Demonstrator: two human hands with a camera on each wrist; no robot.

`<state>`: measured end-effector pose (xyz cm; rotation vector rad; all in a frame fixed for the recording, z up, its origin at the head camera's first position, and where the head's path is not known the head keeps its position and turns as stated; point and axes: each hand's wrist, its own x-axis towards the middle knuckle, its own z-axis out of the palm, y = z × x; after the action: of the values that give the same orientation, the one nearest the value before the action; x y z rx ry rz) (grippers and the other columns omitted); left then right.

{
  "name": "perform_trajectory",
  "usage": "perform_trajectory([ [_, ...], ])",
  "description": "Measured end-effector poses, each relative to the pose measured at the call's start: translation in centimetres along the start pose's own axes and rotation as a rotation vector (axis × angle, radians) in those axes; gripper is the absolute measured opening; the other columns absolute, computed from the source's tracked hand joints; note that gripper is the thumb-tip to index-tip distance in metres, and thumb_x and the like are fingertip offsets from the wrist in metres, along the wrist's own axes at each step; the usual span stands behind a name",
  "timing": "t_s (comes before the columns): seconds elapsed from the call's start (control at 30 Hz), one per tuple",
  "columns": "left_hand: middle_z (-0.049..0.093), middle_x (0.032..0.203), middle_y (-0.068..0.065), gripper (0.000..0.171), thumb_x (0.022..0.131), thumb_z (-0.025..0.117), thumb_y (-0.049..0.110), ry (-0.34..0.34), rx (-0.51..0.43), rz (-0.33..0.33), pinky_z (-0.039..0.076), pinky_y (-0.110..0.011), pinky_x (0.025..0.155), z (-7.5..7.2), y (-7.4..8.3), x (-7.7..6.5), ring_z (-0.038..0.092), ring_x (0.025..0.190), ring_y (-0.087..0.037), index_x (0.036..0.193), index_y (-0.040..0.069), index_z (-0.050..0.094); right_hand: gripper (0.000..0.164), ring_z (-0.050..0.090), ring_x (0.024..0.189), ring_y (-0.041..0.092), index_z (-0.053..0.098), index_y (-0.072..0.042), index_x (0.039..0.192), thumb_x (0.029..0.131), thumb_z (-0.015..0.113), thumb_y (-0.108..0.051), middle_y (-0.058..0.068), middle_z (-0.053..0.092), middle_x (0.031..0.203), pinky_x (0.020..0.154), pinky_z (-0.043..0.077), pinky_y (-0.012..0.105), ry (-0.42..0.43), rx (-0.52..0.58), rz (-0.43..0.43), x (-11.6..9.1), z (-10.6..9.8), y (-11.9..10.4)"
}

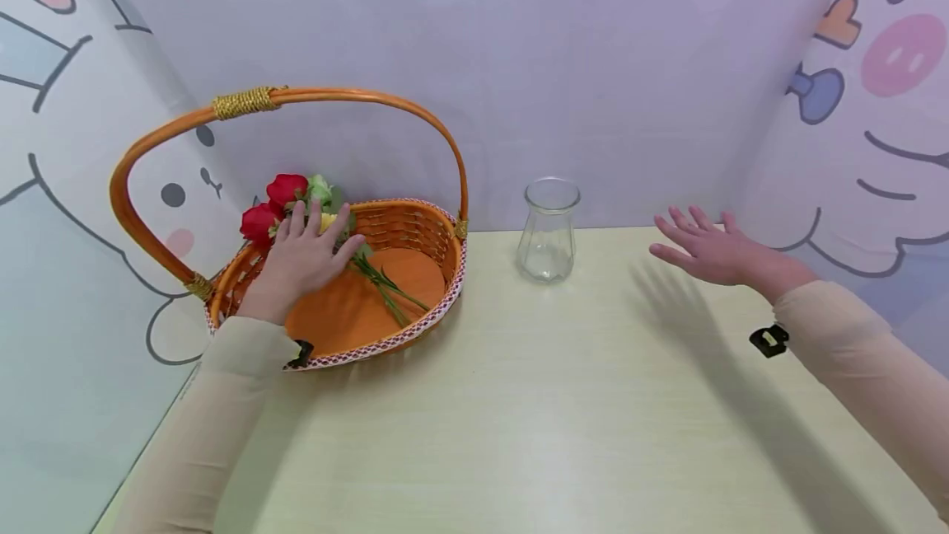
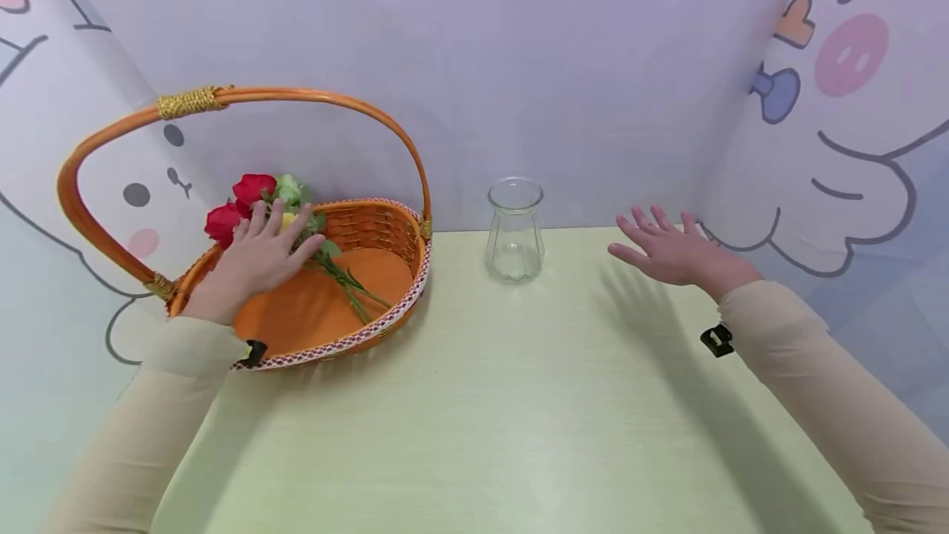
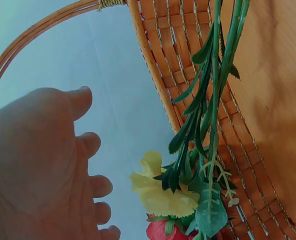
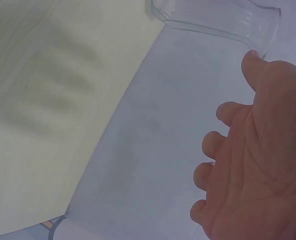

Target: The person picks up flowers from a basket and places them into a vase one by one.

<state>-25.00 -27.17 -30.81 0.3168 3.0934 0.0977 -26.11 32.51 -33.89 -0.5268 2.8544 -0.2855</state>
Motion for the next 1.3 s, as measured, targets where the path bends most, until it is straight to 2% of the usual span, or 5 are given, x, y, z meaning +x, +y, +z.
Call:
perform_trajectory([
  [0.43, -0.013, 0.164, -0.027, 0.077, 0.106, 0.024, 0.062, -0.080, -0.038, 0.084, -0.004, -0.065, 0.120, 0.1, 4.3, 1.2, -0.018, 0.149, -0.046, 0.164, 0.017, -0.001, 0.085, -0.015, 0.151, 0.044, 0.004, -0.009, 0.164, 0.105, 0.040, -0.059, 0.022, -0.006, 0.168, 0.115, -0.015, 0.068, -0.049, 0.214, -0.056, 2.0, -0.5, -3.2],
  [0.67, -0.010, 0.169, -0.010, 0.079, 0.104, 0.022, 0.068, -0.305, -0.331, 0.201, -0.001, -0.062, 0.122, -1.4, 7.7, 2.6, -0.018, 0.152, -0.034, 0.163, 0.024, -0.003, 0.084, -0.015, 0.151, 0.045, 0.005, -0.007, 0.163, 0.106, 0.040, -0.058, 0.022, -0.006, 0.168, 0.115, -0.011, 0.071, -0.065, 0.224, -0.078, 3.1, -0.9, -4.6],
  [0.83, 0.007, 0.170, 0.003, 0.074, 0.104, 0.026, 0.066, -0.403, -0.391, 0.275, 0.010, -0.051, 0.125, -3.3, 11.8, 3.6, 0.002, 0.156, -0.025, 0.164, 0.025, 0.011, 0.080, -0.012, 0.152, 0.042, 0.004, -0.012, 0.164, 0.107, 0.033, -0.059, 0.017, -0.005, 0.169, 0.118, -0.004, 0.068, -0.060, 0.269, -0.095, 4.3, -2.0, -5.3],
  [1.03, 0.014, 0.169, -0.005, 0.080, 0.105, 0.040, 0.059, -0.427, -0.469, 0.314, 0.019, -0.044, 0.124, -3.0, 16.3, 5.9, 0.016, 0.154, -0.024, 0.164, 0.016, 0.009, 0.080, -0.004, 0.154, 0.036, -0.002, -0.022, 0.164, 0.105, 0.033, -0.063, 0.008, -0.005, 0.170, 0.121, 0.005, 0.063, -0.066, 0.413, -0.086, 5.3, -2.4, -5.5],
  [1.3, 0.033, 0.162, -0.015, 0.074, 0.103, 0.060, 0.033, -0.321, -0.633, 0.239, 0.031, -0.046, 0.120, 0.8, 20.8, 9.9, 0.033, 0.147, -0.030, 0.160, 0.004, 0.023, 0.092, 0.009, 0.154, 0.035, -0.001, -0.013, 0.164, 0.102, 0.057, -0.050, 0.010, 0.000, 0.170, 0.123, 0.012, 0.056, -0.031, 0.604, -0.093, 7.3, -0.8, -5.4],
])
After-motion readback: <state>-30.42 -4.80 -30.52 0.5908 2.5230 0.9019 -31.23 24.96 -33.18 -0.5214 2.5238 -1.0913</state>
